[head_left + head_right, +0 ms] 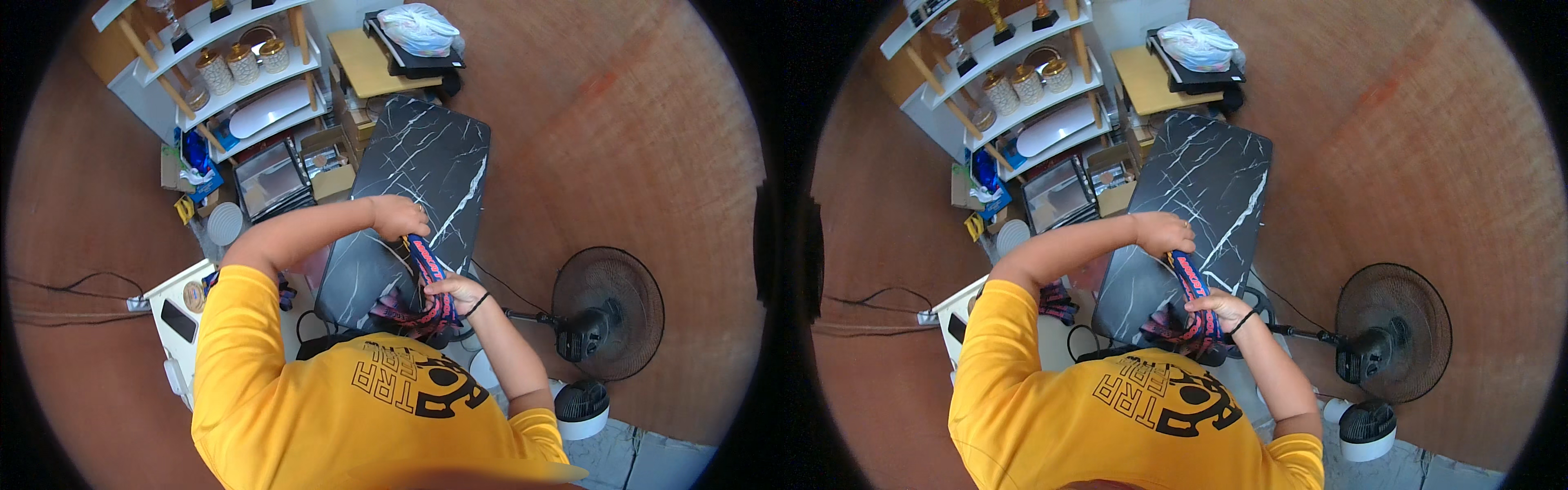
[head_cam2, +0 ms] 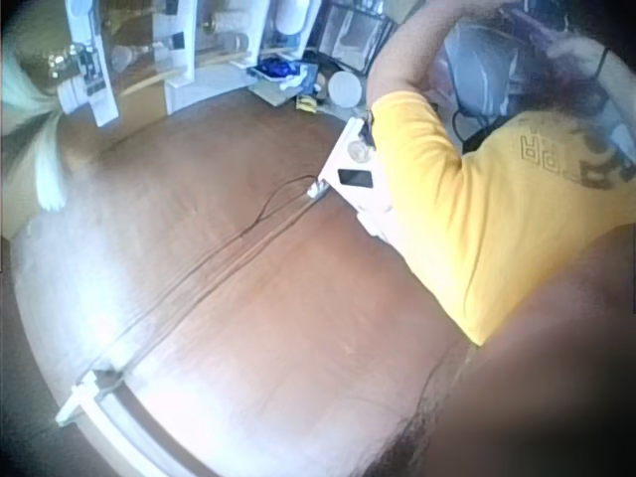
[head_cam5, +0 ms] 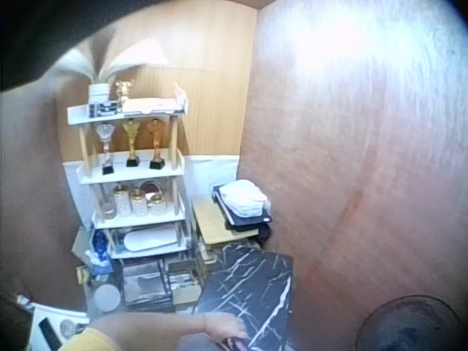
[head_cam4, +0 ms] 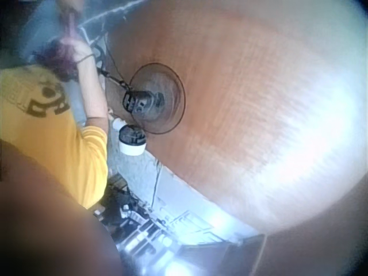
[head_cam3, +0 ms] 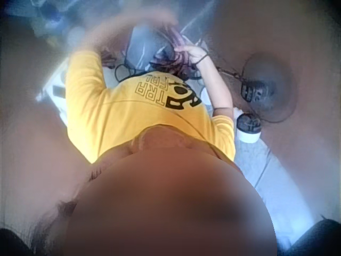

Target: The person picks up a medal and a lanyard, then threads the lanyard through the medal's ring and secures it. They repeat this process with additional medals and lanyards, arranging the finished items on a table.

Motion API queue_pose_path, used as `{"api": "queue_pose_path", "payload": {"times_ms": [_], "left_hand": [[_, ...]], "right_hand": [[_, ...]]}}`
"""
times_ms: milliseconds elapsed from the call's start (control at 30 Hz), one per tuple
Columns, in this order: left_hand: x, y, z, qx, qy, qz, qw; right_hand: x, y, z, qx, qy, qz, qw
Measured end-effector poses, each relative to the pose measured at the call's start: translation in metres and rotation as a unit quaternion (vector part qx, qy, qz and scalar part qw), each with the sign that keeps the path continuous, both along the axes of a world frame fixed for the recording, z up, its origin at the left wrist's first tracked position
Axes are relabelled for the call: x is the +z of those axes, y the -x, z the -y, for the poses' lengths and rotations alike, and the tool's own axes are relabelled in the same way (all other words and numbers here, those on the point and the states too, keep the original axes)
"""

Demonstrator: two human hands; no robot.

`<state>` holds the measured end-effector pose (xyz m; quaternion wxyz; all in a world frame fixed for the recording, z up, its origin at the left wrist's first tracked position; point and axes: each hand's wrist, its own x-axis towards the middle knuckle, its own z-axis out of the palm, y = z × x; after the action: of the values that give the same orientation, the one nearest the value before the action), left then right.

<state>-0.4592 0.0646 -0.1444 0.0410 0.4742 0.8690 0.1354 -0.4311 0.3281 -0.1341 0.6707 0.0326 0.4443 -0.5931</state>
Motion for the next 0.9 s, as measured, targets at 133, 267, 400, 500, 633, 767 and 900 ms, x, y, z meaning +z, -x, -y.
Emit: {"api": "queue_pose_path", "payload": {"times_ms": [133, 267, 400, 500, 633, 767, 900], "left_hand": [[-0.028, 0.067, 0.010, -0.098, 0.078, -0.057, 0.990], [-0.054, 0.116, 0.008, -0.144, 0.161, -0.094, 0.972], [-0.075, 0.141, 0.004, -0.143, 0.240, -0.115, 0.953], [-0.091, 0.140, -0.001, -0.139, 0.239, -0.110, 0.955], [-0.109, 0.133, -0.007, -0.144, 0.211, -0.121, 0.959], [-0.130, 0.115, -0.009, -0.169, 0.164, -0.147, 0.961], [-0.161, 0.093, -0.015, -0.182, 0.141, -0.153, 0.961]], "right_hand": [[-0.039, 0.008, 0.012, -0.088, 0.003, 0.017, 0.996], [-0.078, 0.032, 0.035, -0.143, -0.070, -0.016, 0.987], [-0.103, 0.052, 0.047, -0.168, -0.073, -0.005, 0.983], [-0.112, 0.051, 0.048, -0.187, -0.080, 0.024, 0.979], [-0.121, 0.038, 0.045, -0.201, -0.101, 0.050, 0.973], [-0.130, 0.018, 0.043, -0.179, -0.113, 0.081, 0.974], [-0.138, -0.001, 0.038, -0.153, -0.092, 0.126, 0.976]]}}
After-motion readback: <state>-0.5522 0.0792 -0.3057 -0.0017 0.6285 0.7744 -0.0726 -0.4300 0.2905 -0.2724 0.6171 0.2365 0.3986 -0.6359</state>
